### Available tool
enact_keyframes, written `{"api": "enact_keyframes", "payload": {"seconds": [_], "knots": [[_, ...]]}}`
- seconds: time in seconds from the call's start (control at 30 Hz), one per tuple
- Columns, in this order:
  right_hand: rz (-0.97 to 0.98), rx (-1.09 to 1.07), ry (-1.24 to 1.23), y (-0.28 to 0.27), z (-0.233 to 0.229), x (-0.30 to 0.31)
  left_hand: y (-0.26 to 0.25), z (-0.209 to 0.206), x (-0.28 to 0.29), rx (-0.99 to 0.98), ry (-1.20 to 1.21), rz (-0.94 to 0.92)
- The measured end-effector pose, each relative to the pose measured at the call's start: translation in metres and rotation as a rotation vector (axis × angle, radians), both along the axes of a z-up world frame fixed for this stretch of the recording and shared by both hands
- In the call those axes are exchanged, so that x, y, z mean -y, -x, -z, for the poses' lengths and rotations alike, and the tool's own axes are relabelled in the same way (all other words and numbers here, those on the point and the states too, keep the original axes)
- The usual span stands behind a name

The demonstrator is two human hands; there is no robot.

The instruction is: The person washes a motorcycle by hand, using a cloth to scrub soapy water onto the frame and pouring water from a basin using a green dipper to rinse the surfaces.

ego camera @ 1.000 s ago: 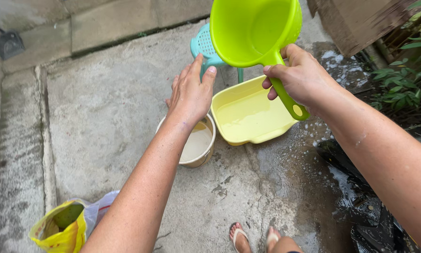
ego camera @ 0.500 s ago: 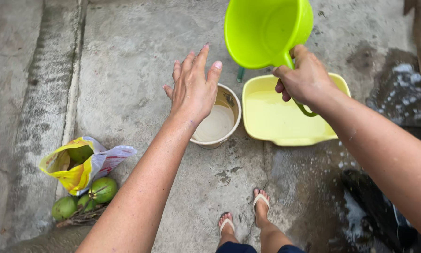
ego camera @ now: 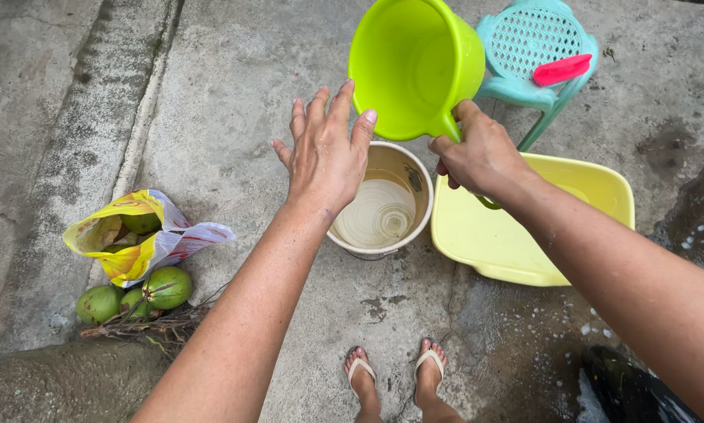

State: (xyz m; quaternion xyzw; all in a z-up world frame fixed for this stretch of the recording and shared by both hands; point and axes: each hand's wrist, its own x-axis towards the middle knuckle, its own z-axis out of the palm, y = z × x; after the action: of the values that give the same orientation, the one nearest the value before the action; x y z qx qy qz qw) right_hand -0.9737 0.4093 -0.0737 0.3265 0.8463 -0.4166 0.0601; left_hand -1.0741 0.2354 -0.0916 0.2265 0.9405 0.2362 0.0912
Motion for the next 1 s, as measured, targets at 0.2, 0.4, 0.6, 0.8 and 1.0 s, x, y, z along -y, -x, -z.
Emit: {"api": "enact_keyframes", "payload": {"seconds": [0.2,0.4,0.6,0.8,1.0], "knots": [[-0.027,-0.027,-0.010,0.019,0.008,0.010,0.012,0.000,0.011,0.004,-0.020,-0.003],[-0.004,0.000,0.007,0.023,0.019,0.008,0.022,0.007,0.012,-0.007,-0.009,0.021],[0.078,0.002,0.067,0.008,0.046,-0.008,0.027,0.026,-0.004,-0.010,0.007,0.085],[0.199,-0.036,0.179,-0.036,0.097,-0.042,0.011,0.061,-0.034,-0.013,-0.003,0.158],[0.373,0.169,0.182,-0.087,0.159,-0.083,-0.011,0.113,-0.071,-0.016,0.010,0.249]]}}
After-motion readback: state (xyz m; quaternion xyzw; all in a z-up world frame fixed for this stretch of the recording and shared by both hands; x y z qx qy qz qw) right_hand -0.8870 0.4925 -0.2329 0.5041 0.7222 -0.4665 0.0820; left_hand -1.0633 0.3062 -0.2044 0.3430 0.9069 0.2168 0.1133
